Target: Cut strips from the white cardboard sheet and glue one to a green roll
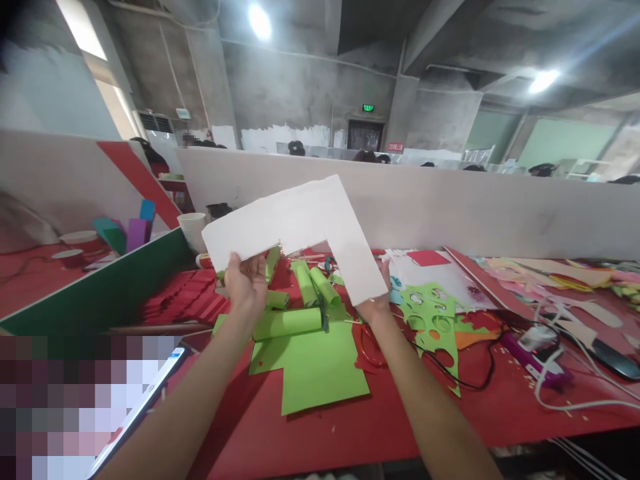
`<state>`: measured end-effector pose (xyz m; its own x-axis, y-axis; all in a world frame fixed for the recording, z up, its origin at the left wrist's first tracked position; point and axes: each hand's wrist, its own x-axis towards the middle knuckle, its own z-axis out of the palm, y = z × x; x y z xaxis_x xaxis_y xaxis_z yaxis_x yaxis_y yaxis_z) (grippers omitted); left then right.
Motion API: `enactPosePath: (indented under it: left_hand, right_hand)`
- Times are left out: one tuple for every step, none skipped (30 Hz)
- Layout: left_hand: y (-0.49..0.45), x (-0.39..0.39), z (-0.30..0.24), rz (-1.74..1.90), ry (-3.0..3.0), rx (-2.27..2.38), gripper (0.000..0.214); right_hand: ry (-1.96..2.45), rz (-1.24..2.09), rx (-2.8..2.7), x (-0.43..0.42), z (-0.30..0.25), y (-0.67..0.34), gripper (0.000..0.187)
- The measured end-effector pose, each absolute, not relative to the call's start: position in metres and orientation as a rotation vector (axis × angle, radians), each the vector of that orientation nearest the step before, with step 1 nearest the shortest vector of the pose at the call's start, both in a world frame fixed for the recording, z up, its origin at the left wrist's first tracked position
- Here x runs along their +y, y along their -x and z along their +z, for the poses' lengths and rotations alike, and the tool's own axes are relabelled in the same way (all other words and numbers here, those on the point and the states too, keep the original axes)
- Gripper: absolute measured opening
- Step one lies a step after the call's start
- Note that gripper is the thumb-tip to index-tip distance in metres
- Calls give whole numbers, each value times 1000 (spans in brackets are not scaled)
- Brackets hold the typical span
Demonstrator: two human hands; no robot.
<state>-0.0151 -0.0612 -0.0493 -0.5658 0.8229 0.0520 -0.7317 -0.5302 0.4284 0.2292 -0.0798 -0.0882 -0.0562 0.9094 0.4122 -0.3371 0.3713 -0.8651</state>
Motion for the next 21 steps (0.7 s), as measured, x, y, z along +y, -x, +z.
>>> enactPosePath:
  left_hand:
    - [16,-60,-50,2148,-308,445,13]
    - [17,-58,-50,2150,-312,444,13]
    - [18,-57,-51,2152,-317,444,13]
    - [19,-55,-52,2154,-324,445,13]
    - [19,-54,-53,2157,-339,444,13]
    - [19,-53,-54,2159,-361,443,14]
    - [19,-53,-54,2156,-391,441,14]
    - [19,-52,-55,2148,-427,441,15]
    - [19,-52,-55,2130,-463,446,16]
    - [19,-52,-56,2109,-494,454,17]
    - [19,-52,-56,2088,-516,463,17]
    - [19,-52,-55,2070,-530,472,18]
    - [20,-53,-55,2056,-542,481,18]
    - [20,-53,-55,2043,-555,493,19]
    - [20,-54,-54,2025,-572,510,19]
    - [20,-55,-54,2000,-597,531,19]
    - [20,-56,-54,1965,-636,557,17]
    - [19,-57,-54,1920,-691,588,15]
    - [18,-58,-55,1864,-760,619,11]
    - [18,-59,-56,1800,-842,650,10]
    - [17,-60,-57,1732,-928,679,12]
  right_hand:
    - [616,1147,-1209,-83,-82,-236,48]
    - [627,1201,-1176,-87,-76,-243,48]
    - [644,1233,-1168,-91,-70,-250,46]
    - [656,1233,-1197,-94,-66,-257,42]
    - [675,1230,-1255,-96,-63,-262,41]
    - [711,1250,-1302,-98,-61,-267,44]
    - [755,1258,-1329,-98,-60,-271,46]
    - [797,1265,-1344,-98,-60,-273,46]
    - [833,1275,-1349,-97,-62,-275,45]
    - [860,1282,-1349,-95,-63,-275,44]
    - [877,1293,-1351,-93,-65,-275,43]
    - [887,1305,-1353,-91,-67,-275,43]
    - [895,1314,-1351,-89,-69,-275,44]
    - [904,1318,-1344,-87,-70,-274,45]
    - [911,1314,-1332,-86,-71,-273,46]
    - [914,1300,-1319,-84,-71,-272,48]
    - [909,1280,-1306,-83,-72,-271,49]
    - [895,1253,-1292,-82,-72,-269,51]
    - [875,1225,-1278,-81,-72,-267,52]
    - [852,1197,-1259,-80,-72,-265,53]
    - [829,1172,-1236,-79,-72,-262,53]
